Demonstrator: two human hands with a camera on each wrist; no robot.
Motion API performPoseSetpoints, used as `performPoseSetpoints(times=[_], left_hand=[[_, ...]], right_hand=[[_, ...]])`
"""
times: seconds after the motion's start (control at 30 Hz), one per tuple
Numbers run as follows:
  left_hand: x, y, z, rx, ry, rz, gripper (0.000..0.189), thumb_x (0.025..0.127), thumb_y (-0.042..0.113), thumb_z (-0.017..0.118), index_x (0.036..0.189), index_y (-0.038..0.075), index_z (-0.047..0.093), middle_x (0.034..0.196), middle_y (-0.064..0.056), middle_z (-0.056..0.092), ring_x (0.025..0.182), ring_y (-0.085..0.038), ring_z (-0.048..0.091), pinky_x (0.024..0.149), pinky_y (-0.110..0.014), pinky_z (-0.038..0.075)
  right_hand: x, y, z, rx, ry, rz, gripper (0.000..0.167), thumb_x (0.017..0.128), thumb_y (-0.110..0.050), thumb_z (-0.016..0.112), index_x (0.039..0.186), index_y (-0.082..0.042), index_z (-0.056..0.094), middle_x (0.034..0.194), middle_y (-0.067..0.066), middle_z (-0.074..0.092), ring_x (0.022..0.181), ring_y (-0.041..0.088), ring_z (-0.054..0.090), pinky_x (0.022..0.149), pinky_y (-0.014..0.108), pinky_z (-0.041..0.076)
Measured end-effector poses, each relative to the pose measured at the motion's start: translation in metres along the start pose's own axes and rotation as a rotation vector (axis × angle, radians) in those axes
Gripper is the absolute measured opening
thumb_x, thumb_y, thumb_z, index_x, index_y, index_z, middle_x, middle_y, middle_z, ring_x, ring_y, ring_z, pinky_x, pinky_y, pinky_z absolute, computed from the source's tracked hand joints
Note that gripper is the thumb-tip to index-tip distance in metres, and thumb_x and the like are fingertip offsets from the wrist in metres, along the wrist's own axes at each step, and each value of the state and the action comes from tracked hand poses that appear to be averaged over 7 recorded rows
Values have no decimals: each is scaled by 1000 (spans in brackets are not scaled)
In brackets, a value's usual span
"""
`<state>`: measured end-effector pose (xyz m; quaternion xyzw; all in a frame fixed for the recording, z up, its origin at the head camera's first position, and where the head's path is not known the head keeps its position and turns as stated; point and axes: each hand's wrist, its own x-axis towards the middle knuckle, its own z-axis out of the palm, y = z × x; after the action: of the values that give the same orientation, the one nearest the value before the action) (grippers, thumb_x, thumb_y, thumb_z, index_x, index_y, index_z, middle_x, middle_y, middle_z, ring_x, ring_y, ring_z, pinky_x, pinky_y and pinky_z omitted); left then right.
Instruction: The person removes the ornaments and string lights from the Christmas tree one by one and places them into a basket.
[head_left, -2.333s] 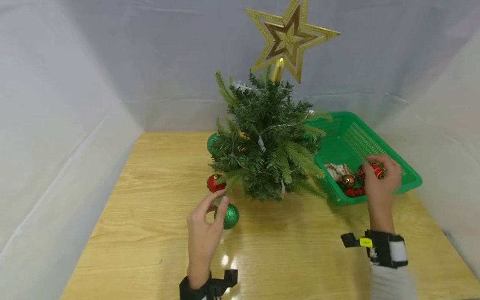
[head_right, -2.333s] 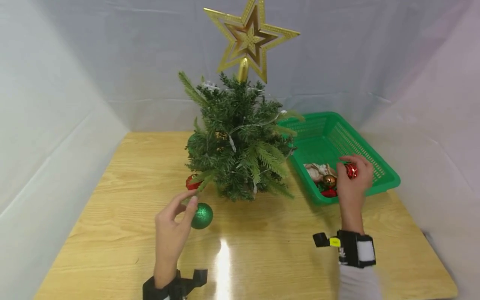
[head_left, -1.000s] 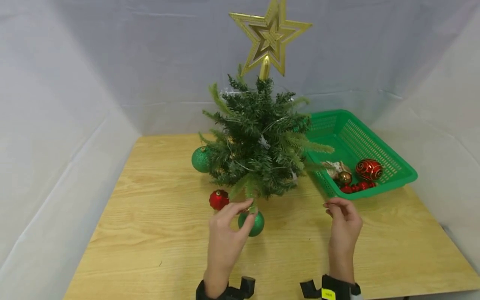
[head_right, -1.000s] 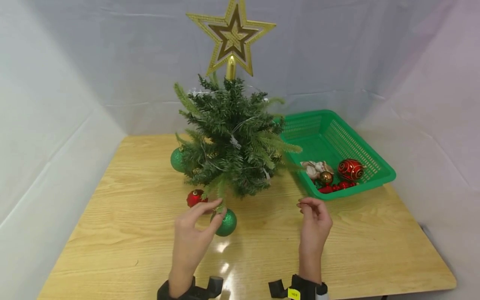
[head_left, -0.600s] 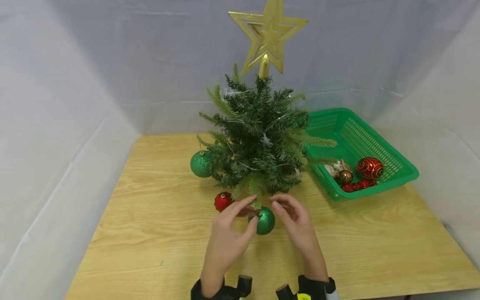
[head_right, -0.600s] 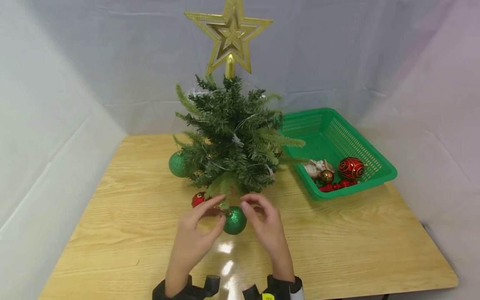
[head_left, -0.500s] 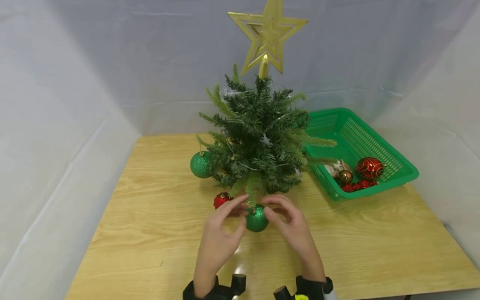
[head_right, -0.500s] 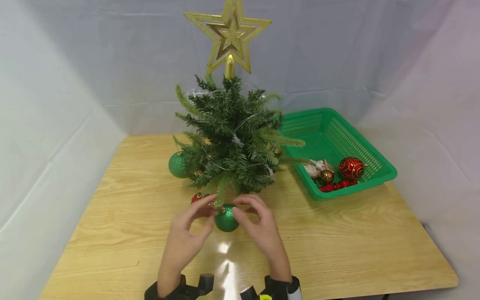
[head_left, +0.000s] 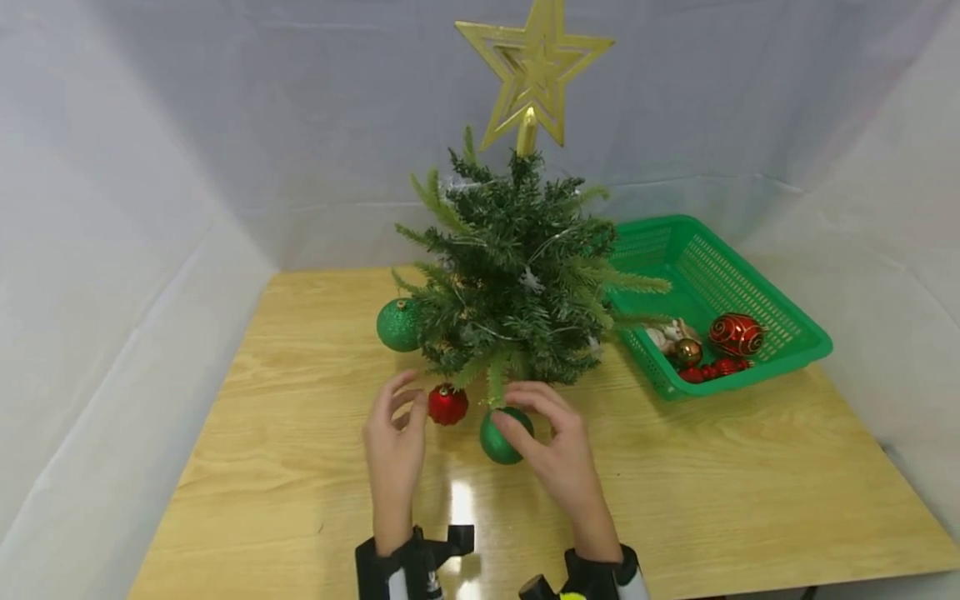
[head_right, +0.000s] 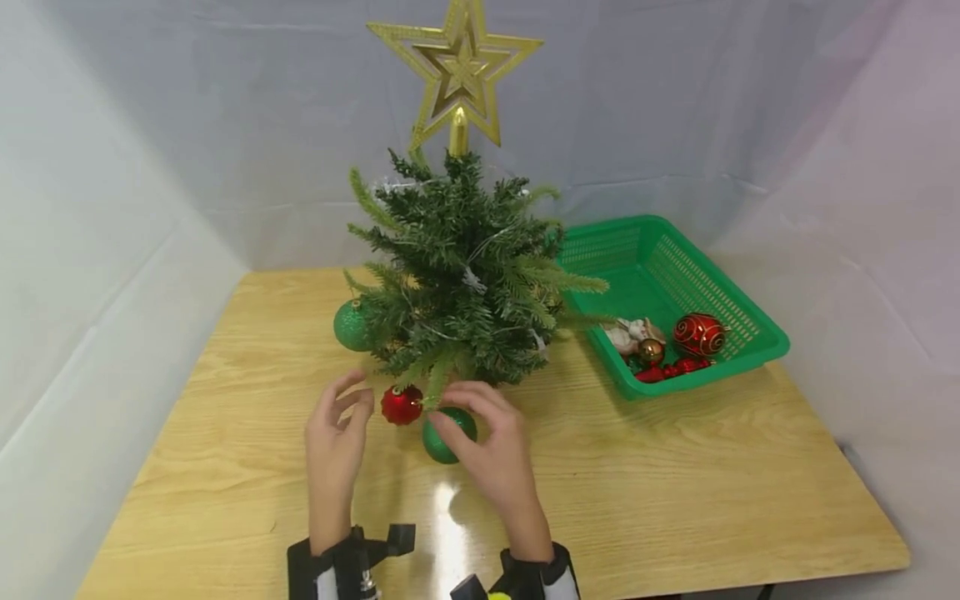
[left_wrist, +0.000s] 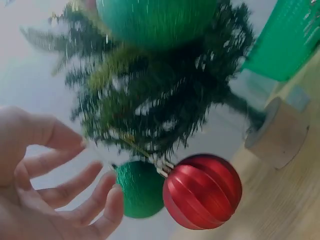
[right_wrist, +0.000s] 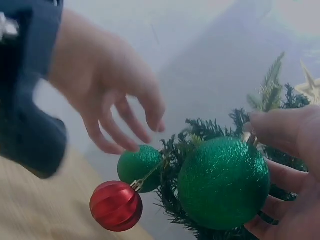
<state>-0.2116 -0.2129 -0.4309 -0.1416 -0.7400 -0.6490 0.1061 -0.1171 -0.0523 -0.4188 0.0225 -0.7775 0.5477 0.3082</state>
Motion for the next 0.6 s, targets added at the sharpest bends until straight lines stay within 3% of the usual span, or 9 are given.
performPoseSetpoints(times=[0.13, 0.23, 0.37, 0.6], left_hand=[[15, -5, 3, -22, -7, -21, 37, 96, 8, 57, 133, 6, 54, 132, -12, 55, 111, -30, 58, 87, -48, 49], [19, -5, 3, -12, -100, -22, 42, 99, 19, 55, 141, 14, 47, 136, -12, 53, 114, -30, 56, 90, -49, 48], [15, -4, 9, 1, -229, -4, 54, 100, 25, 54, 151, 23, 33, 140, -16, 49, 115, -33, 57, 90, -51, 50], [1, -7, 20, -19, -262, 10, 77, 96, 11, 59, 155, 33, 16, 143, -23, 41, 111, -37, 59, 87, -47, 53]], right_hand=[[-1, -8, 0, 29, 49, -26, 10, 86, -5, 72, 95, -6, 72, 109, 4, 67, 102, 19, 61, 89, 38, 52], [-2, -13, -1, 60, 89, -41, 8, 87, -5, 71, 94, -8, 72, 103, 3, 68, 97, 18, 63, 87, 35, 53], [-1, -19, -3, 88, 131, -58, 9, 89, -3, 67, 96, -6, 72, 98, 6, 69, 92, 18, 64, 84, 30, 53], [0, -28, -5, 121, 256, -93, 11, 91, 0, 65, 98, -3, 73, 94, 12, 70, 91, 18, 66, 87, 30, 52]])
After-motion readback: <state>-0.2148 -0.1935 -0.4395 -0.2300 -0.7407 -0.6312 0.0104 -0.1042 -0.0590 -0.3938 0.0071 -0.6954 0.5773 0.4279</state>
